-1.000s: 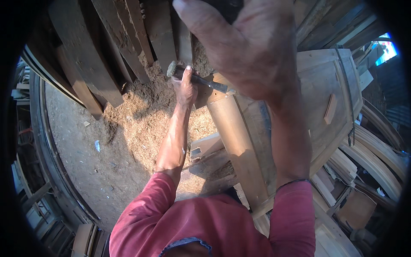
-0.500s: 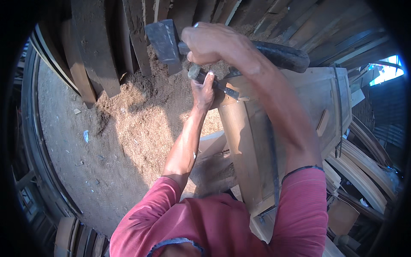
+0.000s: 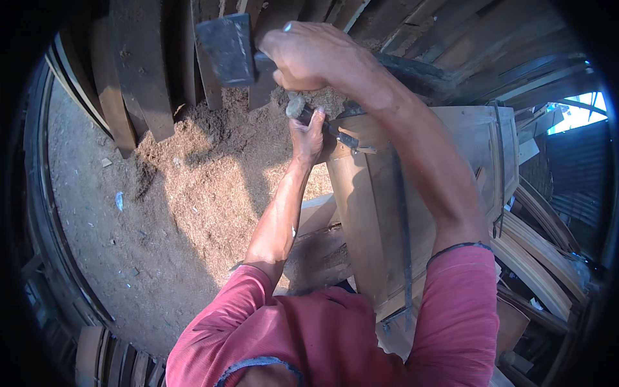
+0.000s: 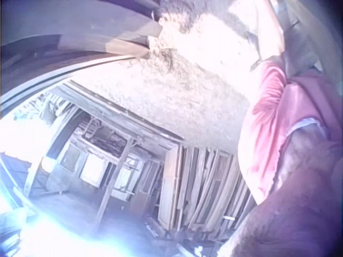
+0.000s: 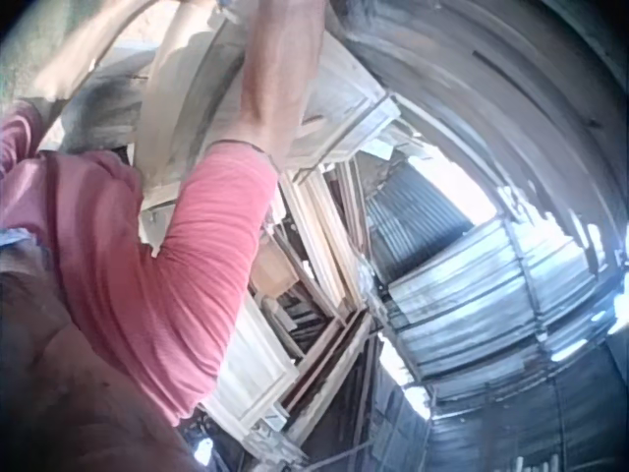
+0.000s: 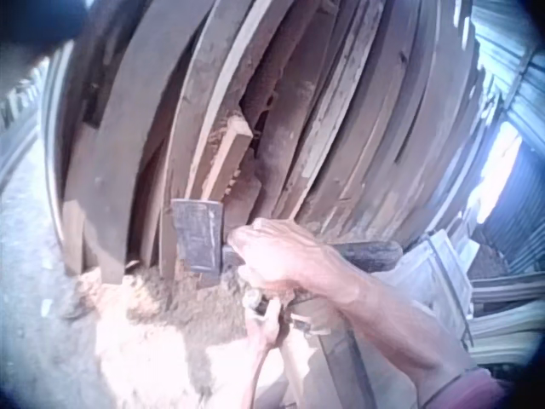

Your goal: The person secures a wooden panel into a door frame by hammering small wooden wedges into the joints and tightening a large metal clamp across the frame.

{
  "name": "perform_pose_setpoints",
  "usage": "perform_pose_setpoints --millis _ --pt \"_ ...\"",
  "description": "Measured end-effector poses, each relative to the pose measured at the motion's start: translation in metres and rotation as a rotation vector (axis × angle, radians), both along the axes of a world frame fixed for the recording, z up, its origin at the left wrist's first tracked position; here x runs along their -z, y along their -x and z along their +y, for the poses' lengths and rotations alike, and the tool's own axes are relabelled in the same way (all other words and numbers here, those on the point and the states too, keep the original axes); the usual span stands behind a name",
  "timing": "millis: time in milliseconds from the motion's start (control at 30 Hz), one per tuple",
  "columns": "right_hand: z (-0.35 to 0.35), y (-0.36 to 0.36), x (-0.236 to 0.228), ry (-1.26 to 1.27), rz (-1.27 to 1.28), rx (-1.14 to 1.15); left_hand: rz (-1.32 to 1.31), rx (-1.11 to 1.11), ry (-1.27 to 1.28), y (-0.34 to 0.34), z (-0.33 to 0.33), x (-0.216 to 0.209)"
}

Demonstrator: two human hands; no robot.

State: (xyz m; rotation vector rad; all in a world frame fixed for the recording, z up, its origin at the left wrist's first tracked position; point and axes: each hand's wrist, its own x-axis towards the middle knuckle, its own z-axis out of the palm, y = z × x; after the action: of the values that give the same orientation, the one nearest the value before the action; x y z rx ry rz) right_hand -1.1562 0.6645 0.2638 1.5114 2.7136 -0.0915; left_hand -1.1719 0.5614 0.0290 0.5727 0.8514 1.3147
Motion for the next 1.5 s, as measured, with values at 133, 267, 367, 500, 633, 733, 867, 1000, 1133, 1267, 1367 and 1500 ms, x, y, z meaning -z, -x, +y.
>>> perform_pose_setpoints --millis 133,267,367,500,633,733,867,1000,1133,1267,1367,1500 --pt "0.011 0.039 -0.034 -0.119 0.288 -0.022 0.007 -0.034 -0.014 0.005 -0.001 0.005" --pt "-0.006 0.009 0.012 0.306 -0.442 0.170 0.019 -0.038 -0.031 -0.005 -0.002 0.014" --pt "-0.011 -0.001 0.002 0.361 -0.489 0.212 -0.012 -0.042 -0.059 -0.011 -0.008 0.007" --pt "-0.022 -0.011 -0.019 0.262 -0.096 0.220 -0.133 -0.011 0.033 0.004 -0.012 -0.001" --pt "-0.063 -0.045 -0.023 0.169 0.345 0.330 -0.211 -0.001 0.058 0.044 -0.003 -0.017" --pt "-0.135 -0.096 0.004 0.358 0.621 0.697 0.317 0.104 -0.302 0.066 -0.013 -0.065" --pt "-0.271 -0.146 0.063 0.469 0.761 1.205 0.396 0.813 -0.775 0.048 -0.053 -0.106" --pt "-0.411 -0.173 0.133 0.476 0.940 1.364 0.912 1.451 -1.112 -0.007 -0.132 -0.120" --pt "-0.486 -0.166 0.141 0.569 1.048 1.526 1.034 1.383 -1.539 -0.051 -0.217 -0.077" --pt "-0.527 -0.169 0.149 0.740 0.906 1.579 1.203 1.591 -1.640 -0.070 -0.250 -0.066" --pt "-0.545 -0.181 0.144 0.783 0.527 1.523 1.178 1.528 -1.690 -0.076 -0.272 -0.041" --pt "-0.543 -0.244 0.126 0.997 0.359 1.321 1.148 1.591 -1.663 -0.076 -0.276 -0.036"
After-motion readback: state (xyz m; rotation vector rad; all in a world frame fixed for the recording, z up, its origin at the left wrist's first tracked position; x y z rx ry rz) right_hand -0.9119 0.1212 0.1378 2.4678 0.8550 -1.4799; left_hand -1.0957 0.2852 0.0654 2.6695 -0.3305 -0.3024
